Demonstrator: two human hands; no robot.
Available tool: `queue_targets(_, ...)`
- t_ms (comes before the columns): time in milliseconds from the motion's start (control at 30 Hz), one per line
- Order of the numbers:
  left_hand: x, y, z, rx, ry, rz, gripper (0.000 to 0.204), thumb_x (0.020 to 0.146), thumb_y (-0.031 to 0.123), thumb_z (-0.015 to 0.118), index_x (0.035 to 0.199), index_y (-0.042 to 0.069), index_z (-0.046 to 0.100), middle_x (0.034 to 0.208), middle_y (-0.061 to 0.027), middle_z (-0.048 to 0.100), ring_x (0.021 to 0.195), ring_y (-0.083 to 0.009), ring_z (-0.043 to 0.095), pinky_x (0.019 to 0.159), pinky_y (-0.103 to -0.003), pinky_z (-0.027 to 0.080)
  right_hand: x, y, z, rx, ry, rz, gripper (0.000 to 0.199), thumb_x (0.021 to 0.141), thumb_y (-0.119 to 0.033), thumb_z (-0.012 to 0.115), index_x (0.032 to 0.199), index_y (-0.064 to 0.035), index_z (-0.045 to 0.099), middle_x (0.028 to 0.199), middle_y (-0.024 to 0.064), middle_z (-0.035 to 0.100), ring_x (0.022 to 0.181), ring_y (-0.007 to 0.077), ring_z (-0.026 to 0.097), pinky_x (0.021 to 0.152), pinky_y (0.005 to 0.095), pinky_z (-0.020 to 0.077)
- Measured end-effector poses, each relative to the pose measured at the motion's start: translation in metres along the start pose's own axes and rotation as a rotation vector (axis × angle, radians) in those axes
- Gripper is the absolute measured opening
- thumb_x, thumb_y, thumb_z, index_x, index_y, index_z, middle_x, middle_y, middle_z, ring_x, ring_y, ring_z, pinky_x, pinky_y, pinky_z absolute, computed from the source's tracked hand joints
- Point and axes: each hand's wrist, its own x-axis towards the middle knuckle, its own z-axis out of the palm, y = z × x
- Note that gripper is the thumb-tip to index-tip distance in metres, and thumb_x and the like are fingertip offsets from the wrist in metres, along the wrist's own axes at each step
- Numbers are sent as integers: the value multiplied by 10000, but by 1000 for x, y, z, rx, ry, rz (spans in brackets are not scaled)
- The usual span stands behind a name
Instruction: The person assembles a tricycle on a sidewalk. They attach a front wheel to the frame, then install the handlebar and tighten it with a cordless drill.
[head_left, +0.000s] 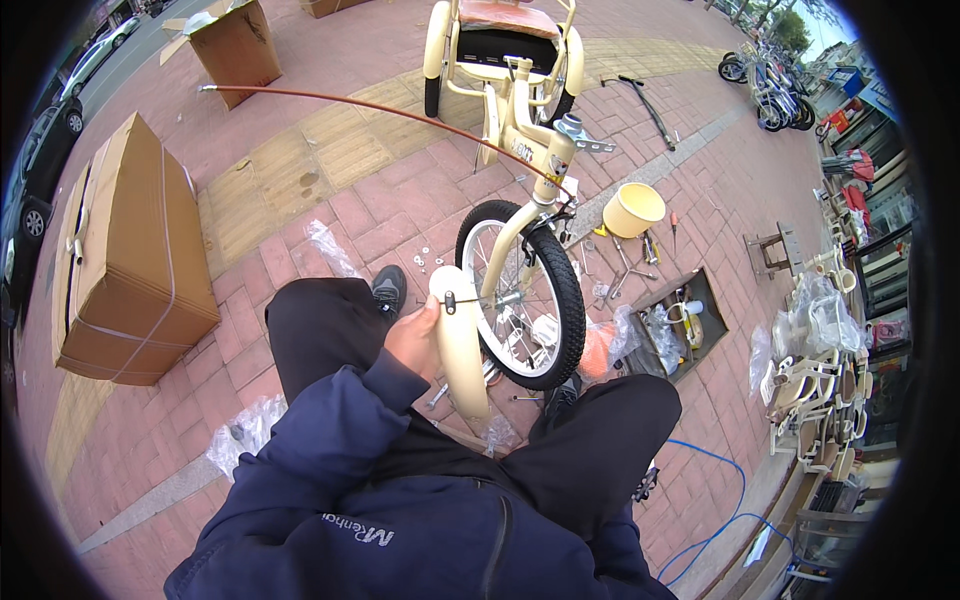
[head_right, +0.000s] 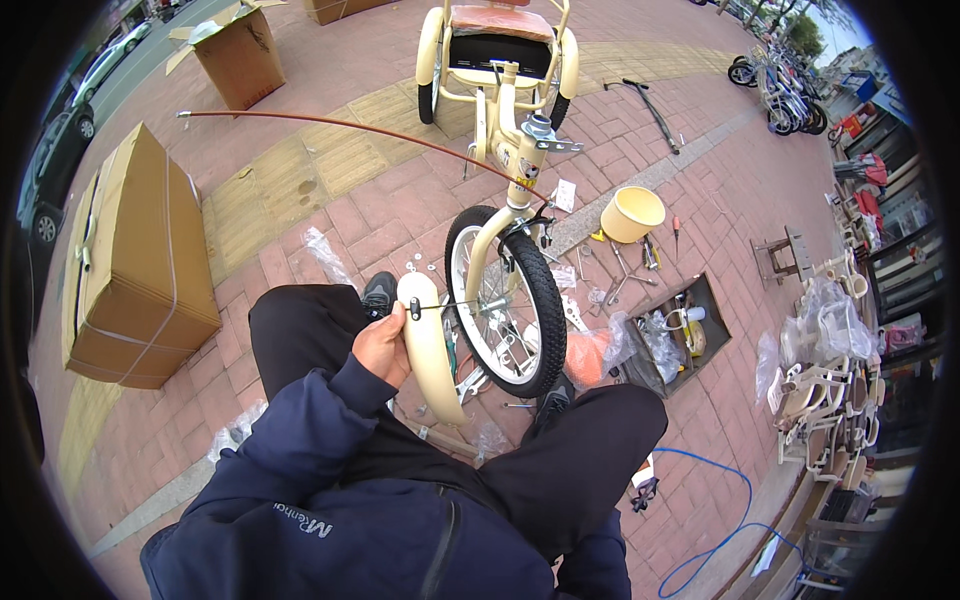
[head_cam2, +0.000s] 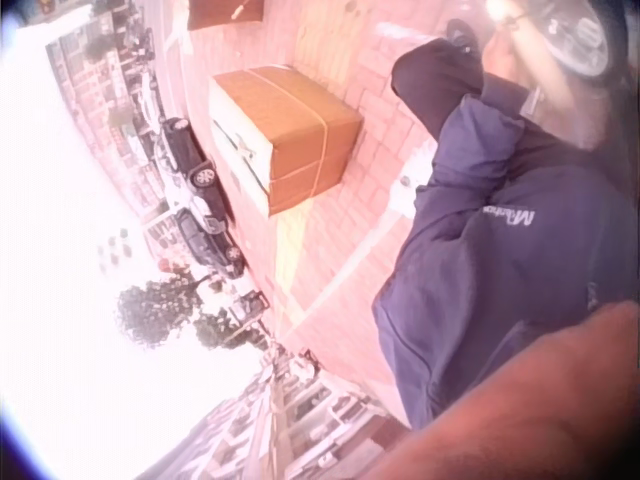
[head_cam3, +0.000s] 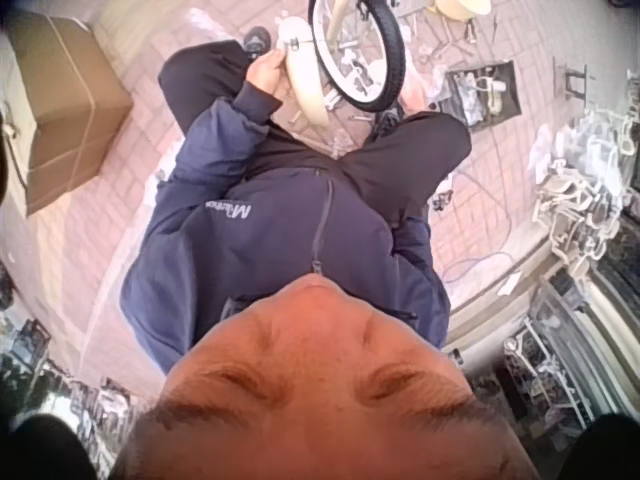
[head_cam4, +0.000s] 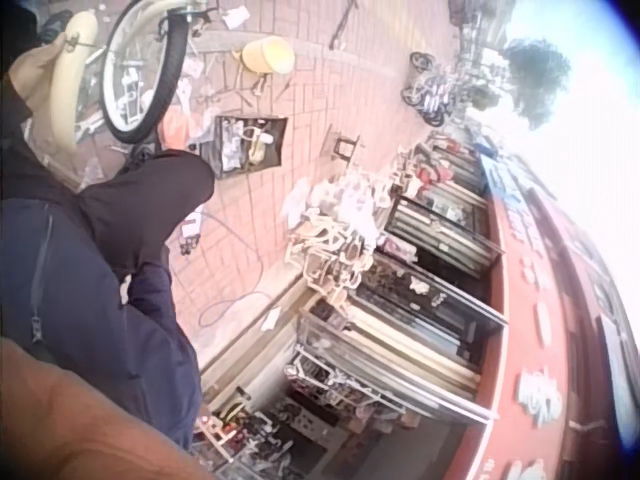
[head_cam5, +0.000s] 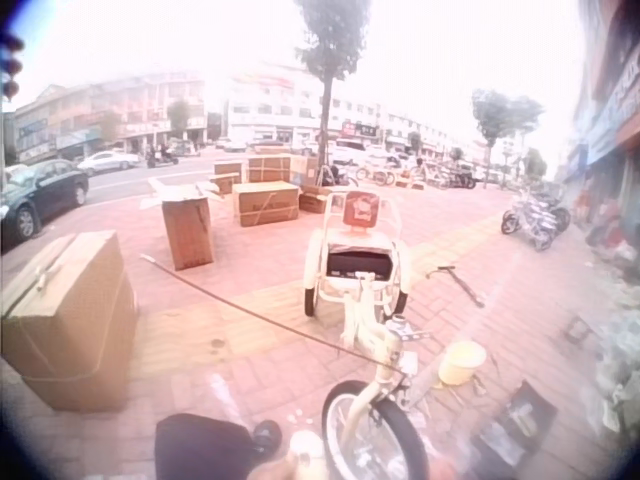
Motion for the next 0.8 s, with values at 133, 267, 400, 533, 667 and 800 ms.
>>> queue_targets(133, 3, 6, -1, 39, -64, -8, 459, 1074, 362, 426, 1220, -51, 564, 1108, -153, 663, 960, -276, 647, 873, -433, 519, -15, 9, 46, -61, -216, 77, 314, 873, -276, 676, 970, 23, 685, 892, 210, 724, 832, 313, 706, 747, 399, 531)
queue_targets(267, 6, 16, 3, 5, -106, -4, 404, 1055, 323, 481, 1234, -24, 588, 1134, -137, 683, 1006, -271, 666, 935, -442, 524, -13, 13, 48, -32, -244, 95, 320, 882, -265, 677, 1028, 20, 688, 936, 198, 729, 870, 286, 706, 775, 380, 532)
queue_targets(400, -1, 26, 17, -71, -124, 9, 386, 1064, 308, 458, 1243, -9, 584, 1153, -136, 679, 1031, -268, 659, 947, -443, 517, 6, 5, 8, 140, -77, 104, 333, 892, -254, 677, 1085, 18, 691, 980, 185, 734, 908, 258, 706, 803, 362, 533)
queue_targets(533, -11, 43, 29, -144, -166, 110, 405, 1076, 330, 413, 1292, 15, 550, 1199, -125, 661, 1069, -264, 642, 978, -454, 496, 10, -50, -111, 795, 529, -37, 354, 901, -242, 678, 1143, 15, 694, 1024, 173, 739, 946, 230, 706, 832, 343, 534)
queue_targets(667, -17, 65, 33, -203, -147, 149, 406, 1074, 356, 406, 1287, 46, 560, 1197, -123, 663, 1100, -282, 641, 1001, -478, 494, -70, -143, -230, 1085, 572, -678, 281, 894, -136, 674, 1108, 45, 653, 1036, 135, 685, 925, 188, 642, 836, 318, 509)
queue_targets(800, -31, 74, 35, -309, -143, 233, 365, 1067, 326, 444, 1268, 49, 573, 1206, -110, 661, 1117, -280, 624, 1025, -492, 474, -153, -244, -248, 501, 59, -1397, 546, 758, -253, 830, 1192, 5, 622, 1113, 215, 642, 1040, 388, 637, 894, 407, 509)
